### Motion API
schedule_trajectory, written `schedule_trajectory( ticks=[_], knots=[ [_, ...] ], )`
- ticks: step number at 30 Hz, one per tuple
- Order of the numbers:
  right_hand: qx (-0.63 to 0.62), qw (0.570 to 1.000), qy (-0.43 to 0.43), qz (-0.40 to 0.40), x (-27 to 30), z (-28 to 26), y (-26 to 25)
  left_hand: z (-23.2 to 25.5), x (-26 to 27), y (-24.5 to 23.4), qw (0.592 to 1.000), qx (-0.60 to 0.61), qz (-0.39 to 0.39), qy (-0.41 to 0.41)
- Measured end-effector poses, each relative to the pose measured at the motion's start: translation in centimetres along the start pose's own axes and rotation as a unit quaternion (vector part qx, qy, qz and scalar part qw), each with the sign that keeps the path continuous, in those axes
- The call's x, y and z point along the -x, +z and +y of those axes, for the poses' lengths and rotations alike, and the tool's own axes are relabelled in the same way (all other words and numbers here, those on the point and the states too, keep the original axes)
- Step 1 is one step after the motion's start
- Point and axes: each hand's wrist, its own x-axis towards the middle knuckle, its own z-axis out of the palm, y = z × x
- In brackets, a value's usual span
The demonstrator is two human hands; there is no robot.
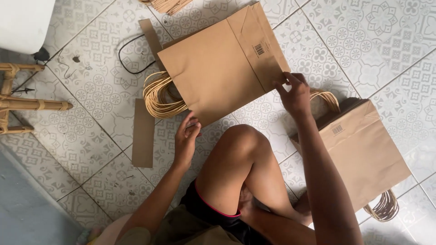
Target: The person is manually opening and folding paper bags to shape them before restacking them.
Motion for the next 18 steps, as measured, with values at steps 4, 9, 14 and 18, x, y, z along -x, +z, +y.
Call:
schedule_trajectory(
  ticks=[4, 9, 14, 18],
  knots=[
    [-0.014, 0.999, 0.040, 0.011, 0.4, -0.8, 0.3, 0.1, 0.0, 0.1, 0.999, 0.031, 0.014, 0.004],
    [-0.089, 0.977, 0.175, -0.080, 0.1, -0.3, 0.6, 0.6, 0.4, 0.3, 0.999, -0.007, 0.028, 0.022],
    [-0.305, 0.923, 0.215, -0.092, 1.2, -4.8, -3.0, 0.8, 0.3, 0.5, 0.996, 0.055, 0.050, 0.052],
    [-0.411, 0.887, 0.210, -0.013, 5.0, -8.4, -8.8, 3.5, 2.9, 0.4, 0.986, 0.136, 0.039, 0.086]
  ],
)
